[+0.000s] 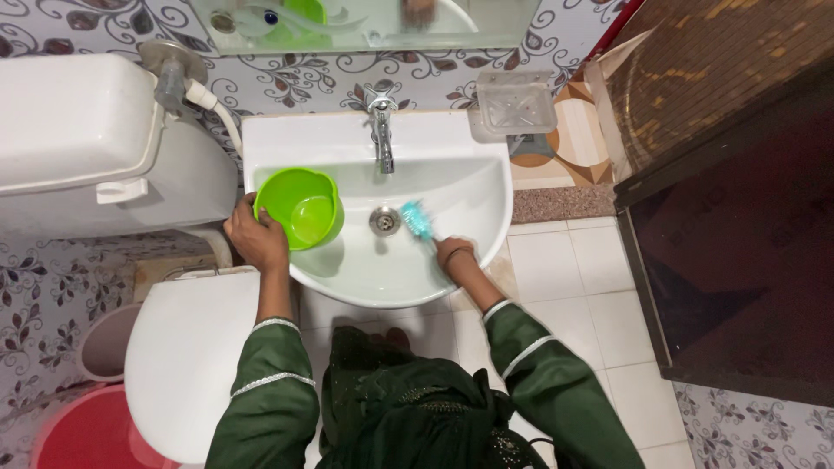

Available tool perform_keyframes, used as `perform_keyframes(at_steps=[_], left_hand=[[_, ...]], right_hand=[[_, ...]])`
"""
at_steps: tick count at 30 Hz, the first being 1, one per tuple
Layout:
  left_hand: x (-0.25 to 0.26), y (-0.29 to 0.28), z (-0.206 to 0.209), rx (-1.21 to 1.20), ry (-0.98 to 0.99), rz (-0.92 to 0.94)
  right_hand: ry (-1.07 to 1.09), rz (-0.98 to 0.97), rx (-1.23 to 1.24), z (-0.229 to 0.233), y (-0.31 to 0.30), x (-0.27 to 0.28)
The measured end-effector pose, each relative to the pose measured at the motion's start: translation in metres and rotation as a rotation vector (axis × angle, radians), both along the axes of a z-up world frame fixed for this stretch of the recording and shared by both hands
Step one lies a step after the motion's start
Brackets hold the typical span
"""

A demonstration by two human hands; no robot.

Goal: The person scrubs the interior of a white bathroom sink using a blue brush and water from a green bowl. They repeatedly pour water from the bowl onto the sink surface and scrub the basin and drain area.

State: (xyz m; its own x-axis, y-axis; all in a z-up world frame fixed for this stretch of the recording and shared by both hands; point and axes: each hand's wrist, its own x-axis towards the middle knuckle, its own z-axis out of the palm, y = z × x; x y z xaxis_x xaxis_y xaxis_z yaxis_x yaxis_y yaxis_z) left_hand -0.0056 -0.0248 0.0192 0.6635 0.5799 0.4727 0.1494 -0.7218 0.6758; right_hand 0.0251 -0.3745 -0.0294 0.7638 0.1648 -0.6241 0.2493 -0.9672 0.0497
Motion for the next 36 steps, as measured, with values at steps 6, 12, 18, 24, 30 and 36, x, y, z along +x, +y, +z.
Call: perform_keyframes(at_steps=[6,12,18,24,30,36], left_hand=[[0.000,0.001,0.003,-0.019,0.022,0.005],[0.001,0.001,0.004,0.027,0.037,-0.001],[0.004,0.000,0.006,0.034,0.075,0.052],[0.021,-0.003,0.004,-0.009,0.238,0.156],[0.020,-0.002,-0.002,-0.001,0.188,0.143],[0.016,-0.004,0.001,-0.039,0.131,0.119]], right_hand=[[-0.030,0.063,-0.076,0.001,-0.002,0.003],[0.083,0.111,0.310,-0.021,0.071,-0.039],[-0.017,0.053,-0.132,0.009,-0.027,0.010],[-0.048,0.086,0.038,-0.029,0.011,-0.004],[0.112,0.147,0.143,-0.041,0.039,-0.010],[-0.111,0.042,-0.101,-0.032,-0.047,0.032]])
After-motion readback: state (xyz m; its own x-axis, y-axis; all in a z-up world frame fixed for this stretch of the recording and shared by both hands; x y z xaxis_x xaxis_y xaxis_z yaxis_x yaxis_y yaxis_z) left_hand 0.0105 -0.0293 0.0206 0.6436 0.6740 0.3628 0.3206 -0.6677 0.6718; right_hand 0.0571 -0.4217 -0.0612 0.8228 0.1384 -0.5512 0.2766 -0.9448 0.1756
